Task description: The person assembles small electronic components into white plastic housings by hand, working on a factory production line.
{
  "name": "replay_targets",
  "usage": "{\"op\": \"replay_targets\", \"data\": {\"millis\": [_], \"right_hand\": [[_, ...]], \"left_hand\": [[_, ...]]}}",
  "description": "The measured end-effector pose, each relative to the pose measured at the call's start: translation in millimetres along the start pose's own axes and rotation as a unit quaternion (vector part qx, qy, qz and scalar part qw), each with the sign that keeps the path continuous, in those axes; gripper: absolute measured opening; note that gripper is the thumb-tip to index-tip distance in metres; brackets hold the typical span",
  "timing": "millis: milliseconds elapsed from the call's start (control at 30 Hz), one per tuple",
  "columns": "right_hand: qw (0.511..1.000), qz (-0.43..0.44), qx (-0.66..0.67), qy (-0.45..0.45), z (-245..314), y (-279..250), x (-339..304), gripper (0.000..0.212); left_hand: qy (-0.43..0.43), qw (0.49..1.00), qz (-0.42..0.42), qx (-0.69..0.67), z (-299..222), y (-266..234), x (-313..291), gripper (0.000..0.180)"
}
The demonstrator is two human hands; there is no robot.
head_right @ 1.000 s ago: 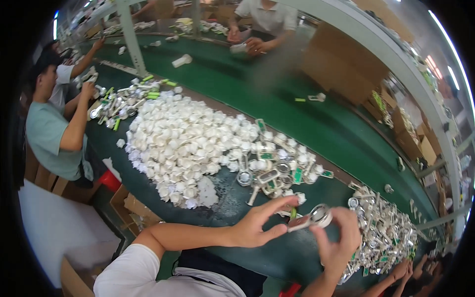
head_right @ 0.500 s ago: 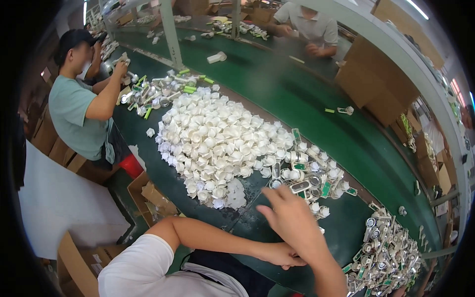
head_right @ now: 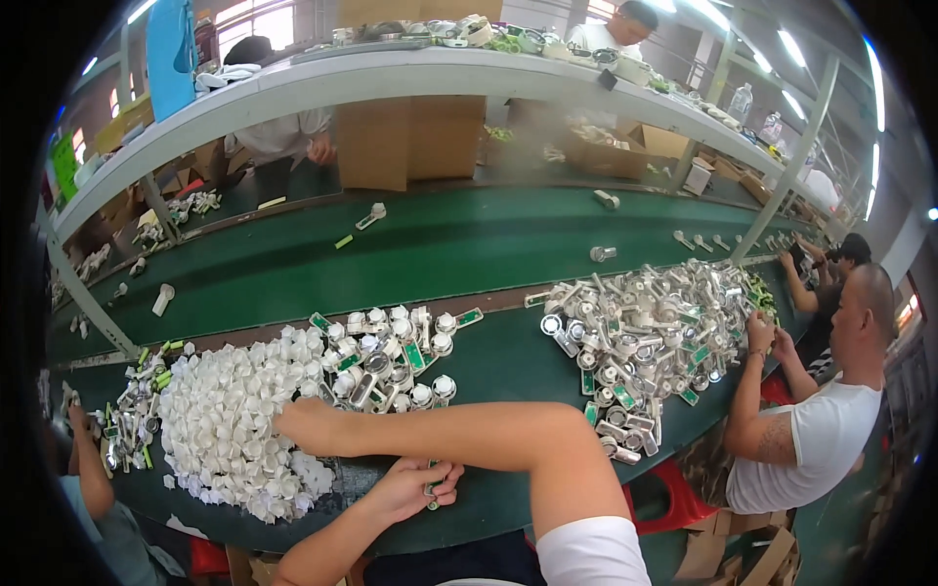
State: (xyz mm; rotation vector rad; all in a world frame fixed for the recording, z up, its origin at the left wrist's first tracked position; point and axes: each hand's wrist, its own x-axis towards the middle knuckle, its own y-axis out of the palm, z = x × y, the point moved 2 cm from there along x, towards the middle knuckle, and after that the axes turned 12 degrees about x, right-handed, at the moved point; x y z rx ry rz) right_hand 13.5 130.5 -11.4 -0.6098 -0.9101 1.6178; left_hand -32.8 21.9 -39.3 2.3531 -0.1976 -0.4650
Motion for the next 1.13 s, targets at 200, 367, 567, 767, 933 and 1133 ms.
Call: {"op": "replay_targets", "data": {"millis": [200,367,567,767,933,1133], "right_hand": [[0.928,-0.291,0.223,0.07,27.8,-102.5,-132.7,0.018],[0.765,-0.288,0.453,0.355,-3.7,-55.1,-283.4,0.022],[0.785,-0.263,0.286,0.483,12.6,-15.0,-296.9,0.031],[0.892,-0.234,0.009,0.387,25.9,-9.1,-286.0,0.031],[0.827,-0.403,0.28,0.274,35.3,-28.5,-259.1,0.033],[0.88,-0.457,0.065,0.113,59.8,-43.6,-215.3,0.031]], "left_hand": [[0.047,0.999,0.011,-0.002,-12.3,-0.7,-6.1,0.033],[0.051,0.998,-0.022,-0.028,-25.1,7.9,-12.0,0.038],[0.109,0.991,-0.08,0.02,-18.2,1.2,-8.1,0.04],[0.162,0.982,-0.096,-0.004,-20.1,1.9,-9.7,0.031],[0.187,0.973,-0.135,-0.002,-26.7,6.2,-12.3,0.025],[0.222,0.964,-0.137,0.054,-24.1,1.8,-20.0,0.026]]}}
